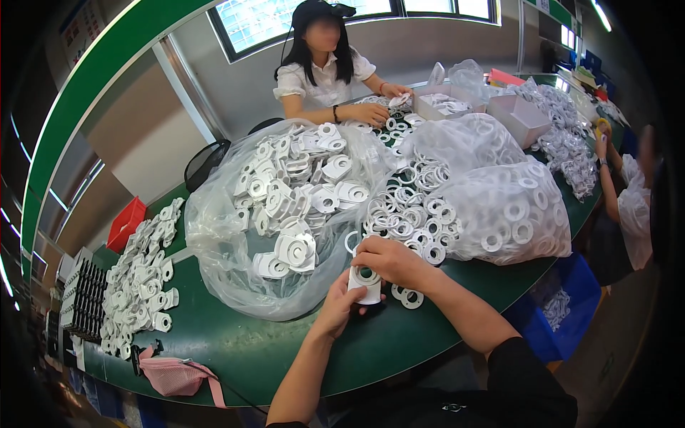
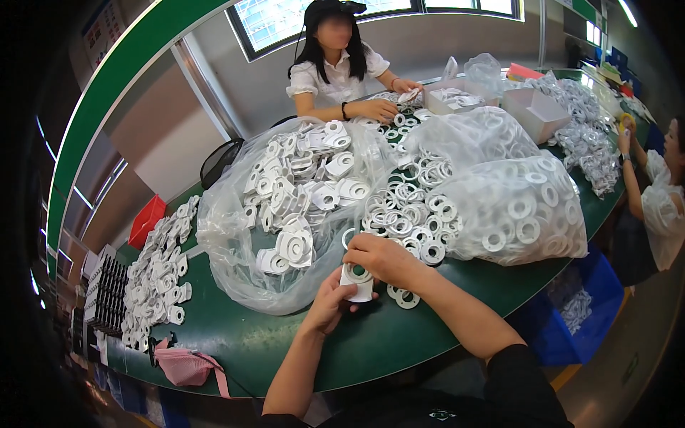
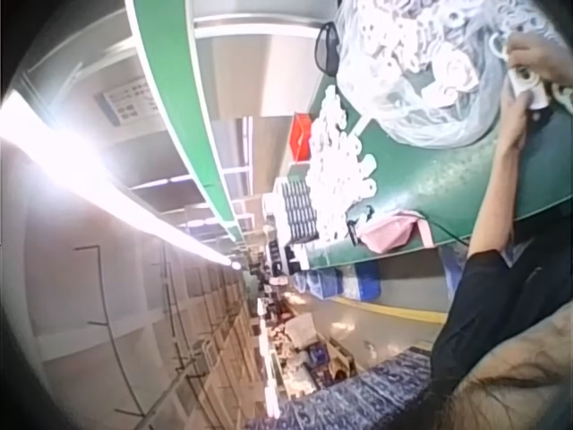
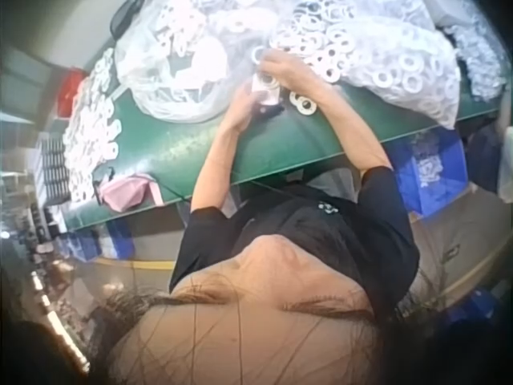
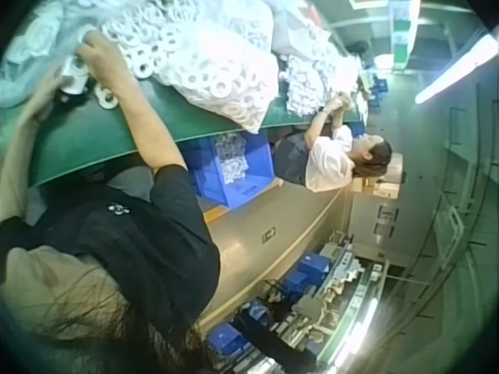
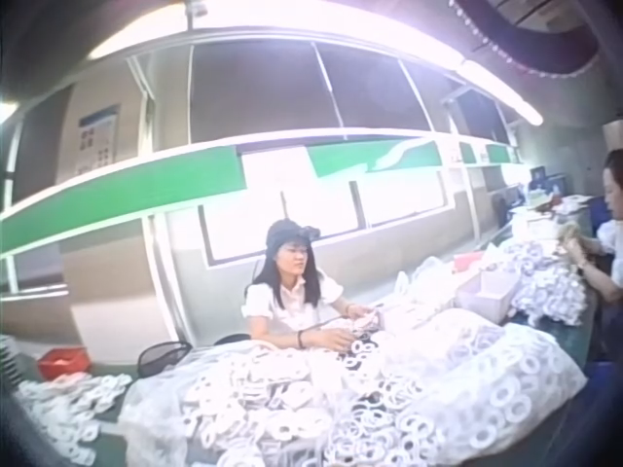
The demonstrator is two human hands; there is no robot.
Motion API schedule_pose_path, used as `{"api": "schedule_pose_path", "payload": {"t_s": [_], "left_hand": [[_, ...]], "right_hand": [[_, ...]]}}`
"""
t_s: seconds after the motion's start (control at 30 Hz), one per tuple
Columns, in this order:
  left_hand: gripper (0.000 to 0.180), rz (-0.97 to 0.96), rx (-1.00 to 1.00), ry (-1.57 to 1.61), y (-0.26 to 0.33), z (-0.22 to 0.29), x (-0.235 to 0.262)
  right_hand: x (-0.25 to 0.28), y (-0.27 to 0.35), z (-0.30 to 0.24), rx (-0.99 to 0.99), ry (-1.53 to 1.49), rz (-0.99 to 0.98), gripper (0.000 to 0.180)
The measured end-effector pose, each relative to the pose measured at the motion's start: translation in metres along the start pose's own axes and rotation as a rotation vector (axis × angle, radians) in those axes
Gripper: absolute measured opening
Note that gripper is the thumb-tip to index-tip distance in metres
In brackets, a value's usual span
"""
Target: Picking up and inspecting or assembling small white circular plastic components at a factory workbench.
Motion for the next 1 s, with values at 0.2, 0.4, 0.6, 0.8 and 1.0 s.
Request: {"api": "schedule_pose_path", "payload": {"t_s": [0.2,0.4,0.6,0.8,1.0], "left_hand": [[0.034,-0.009,-0.027,-0.032,-0.002,0.000,-0.001],[0.034,0.071,-0.072,-0.154,0.001,0.006,-0.003],[0.036,0.093,-0.143,-0.340,0.001,0.001,0.001],[0.033,0.148,-0.097,-0.522,0.003,0.001,0.009],[0.039,0.063,-0.014,-0.296,0.004,0.002,0.008]], "right_hand": [[0.000,0.000,0.000,0.020,-0.094,0.096,0.015],[-0.002,0.003,0.015,-0.185,-0.422,0.147,0.014],[-0.011,0.007,0.030,-0.331,-0.718,-0.070,0.017],[-0.009,0.005,0.026,-0.237,-0.743,-0.115,0.017],[-0.011,0.006,0.028,-0.239,-0.743,-0.129,0.016]]}}
Point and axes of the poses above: each hand's wrist, its own y-axis away from the middle knuckle, its own x-axis out of the back of the hand, z = x × y, the point moved 5 cm from there along -y, towards the middle knuckle, and after that the axes turned 14 degrees about -z, right-handed, at the moved point
